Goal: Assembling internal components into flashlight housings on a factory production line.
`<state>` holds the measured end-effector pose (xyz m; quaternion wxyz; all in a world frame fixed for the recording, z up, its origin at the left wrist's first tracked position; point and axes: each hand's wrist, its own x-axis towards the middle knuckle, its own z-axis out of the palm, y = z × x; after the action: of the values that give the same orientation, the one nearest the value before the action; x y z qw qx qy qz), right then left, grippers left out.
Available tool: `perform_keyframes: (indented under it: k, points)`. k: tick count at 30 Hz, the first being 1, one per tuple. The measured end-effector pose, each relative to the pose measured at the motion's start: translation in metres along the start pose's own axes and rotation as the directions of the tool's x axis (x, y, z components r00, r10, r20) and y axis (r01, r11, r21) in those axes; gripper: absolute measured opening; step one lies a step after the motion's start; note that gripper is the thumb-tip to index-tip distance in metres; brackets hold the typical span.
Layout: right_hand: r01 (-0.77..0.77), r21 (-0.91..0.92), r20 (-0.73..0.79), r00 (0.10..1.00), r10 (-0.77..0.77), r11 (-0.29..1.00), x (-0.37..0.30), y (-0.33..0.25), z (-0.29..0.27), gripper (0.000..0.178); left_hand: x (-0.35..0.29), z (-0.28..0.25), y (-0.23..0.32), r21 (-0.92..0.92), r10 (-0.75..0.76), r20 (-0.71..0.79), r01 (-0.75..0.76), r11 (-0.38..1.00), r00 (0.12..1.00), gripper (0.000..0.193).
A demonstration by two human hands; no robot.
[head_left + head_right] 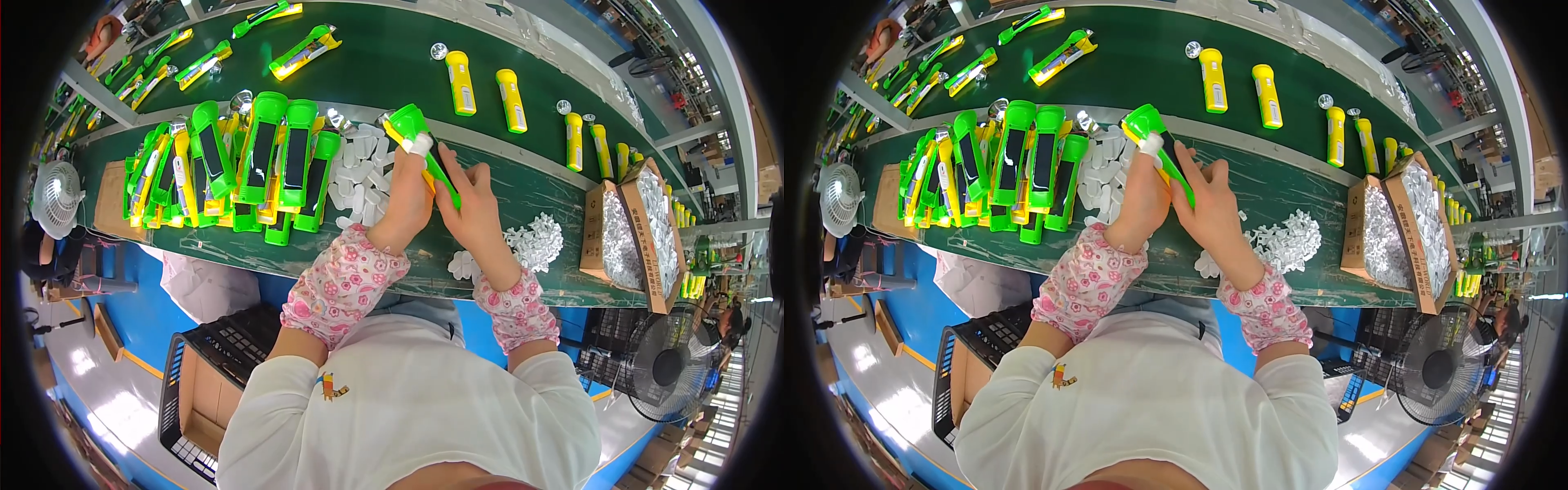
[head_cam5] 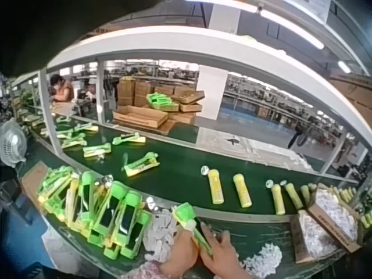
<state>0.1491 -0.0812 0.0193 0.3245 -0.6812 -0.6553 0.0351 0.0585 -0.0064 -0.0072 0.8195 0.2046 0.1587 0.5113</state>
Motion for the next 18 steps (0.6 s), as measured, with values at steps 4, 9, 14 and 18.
perform_keyframes:
  k: [4, 9, 14, 18]
  points:
    - [0.102, -0.053, 0.038, 0.994, -0.100, 0.993, -0.003, 0.000, 0.004, 0.057, 0.004, -0.005, 0.013, 0.088, -0.048, -0.072, 0.054, 0.995, 0.996, 0.023]
    - [0.075, 0.444, 0.117, 0.983, -0.141, 0.893, -0.013, 0.006, 0.002, 0.054, 0.020, -0.014, 0.052, 0.208, -0.029, 0.059, 0.016, 0.978, 0.998, 0.027]
    - [0.261, 0.066, -0.085, 0.963, -0.255, 0.963, -0.020, 0.011, 0.006, 0.064, -0.007, -0.020, 0.022, 0.076, -0.235, 0.013, 0.233, 0.970, 0.972, 0.037]
    - [-0.017, 0.600, 0.170, 0.980, -0.106, 0.800, -0.026, 0.030, -0.034, 0.054, -0.007, -0.029, 0.021, 0.018, -0.333, -0.116, 0.337, 0.941, 0.936, 0.035]
